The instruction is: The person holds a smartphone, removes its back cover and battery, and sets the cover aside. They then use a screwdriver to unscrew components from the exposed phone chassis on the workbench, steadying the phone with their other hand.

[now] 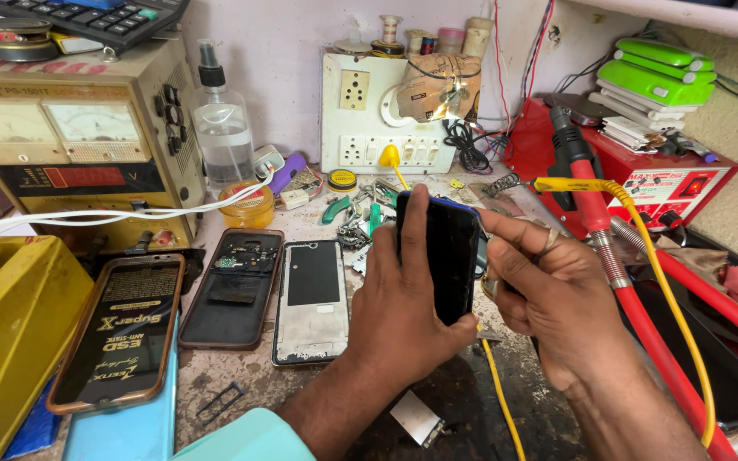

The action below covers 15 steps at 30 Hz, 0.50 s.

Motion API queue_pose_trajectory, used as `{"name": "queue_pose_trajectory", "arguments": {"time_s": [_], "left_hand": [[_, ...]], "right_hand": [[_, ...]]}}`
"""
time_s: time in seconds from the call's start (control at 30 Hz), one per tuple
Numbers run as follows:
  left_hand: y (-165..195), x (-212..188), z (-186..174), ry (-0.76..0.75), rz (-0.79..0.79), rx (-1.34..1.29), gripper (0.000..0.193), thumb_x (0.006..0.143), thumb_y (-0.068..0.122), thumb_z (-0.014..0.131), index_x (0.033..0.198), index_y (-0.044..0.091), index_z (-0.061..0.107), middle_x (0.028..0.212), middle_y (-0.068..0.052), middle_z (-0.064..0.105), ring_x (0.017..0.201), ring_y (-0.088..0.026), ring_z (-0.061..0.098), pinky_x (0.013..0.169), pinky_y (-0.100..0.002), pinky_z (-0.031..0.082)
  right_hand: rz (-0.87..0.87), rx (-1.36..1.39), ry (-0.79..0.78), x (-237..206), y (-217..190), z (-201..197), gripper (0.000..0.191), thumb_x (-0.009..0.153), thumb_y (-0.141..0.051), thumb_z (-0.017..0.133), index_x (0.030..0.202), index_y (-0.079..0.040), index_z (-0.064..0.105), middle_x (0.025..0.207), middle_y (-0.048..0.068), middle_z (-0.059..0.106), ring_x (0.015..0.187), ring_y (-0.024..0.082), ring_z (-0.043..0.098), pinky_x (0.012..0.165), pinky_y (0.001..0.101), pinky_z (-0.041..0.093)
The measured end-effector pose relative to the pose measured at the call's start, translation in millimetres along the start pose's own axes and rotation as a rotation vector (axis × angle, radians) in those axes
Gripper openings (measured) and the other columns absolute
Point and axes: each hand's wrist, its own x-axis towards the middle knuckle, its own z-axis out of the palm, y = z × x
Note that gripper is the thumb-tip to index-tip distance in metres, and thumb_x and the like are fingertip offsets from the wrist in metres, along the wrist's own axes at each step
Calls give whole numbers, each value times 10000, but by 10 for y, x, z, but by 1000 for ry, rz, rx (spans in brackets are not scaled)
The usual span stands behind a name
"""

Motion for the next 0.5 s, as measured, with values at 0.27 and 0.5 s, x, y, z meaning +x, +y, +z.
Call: {"name": "queue_pose_trajectory", "arguments": {"time_s": [0.27,0.5], "left_hand": [[4,-13,44,-39,-25,31,1495,566,267,956,1584,86,-124,1322,-233,401,1196,-459,515,833,-535,552],[9,-47,60,-34,32,39,1431,599,254,924,1595,58,-85,1280,-232,416,1176,-442,523,816,-507,565]], "right_hand": [[63,-16,0,-81,-109,-47,369,943,-126,638,1299,-54,708,670,-46,512,440,40,363,352,201,243],[180,-20,-22,-98,-240,-166,404,917,-80,612,1308,-90,716,679,-52,527,449,37,357,346,201,242]]}}
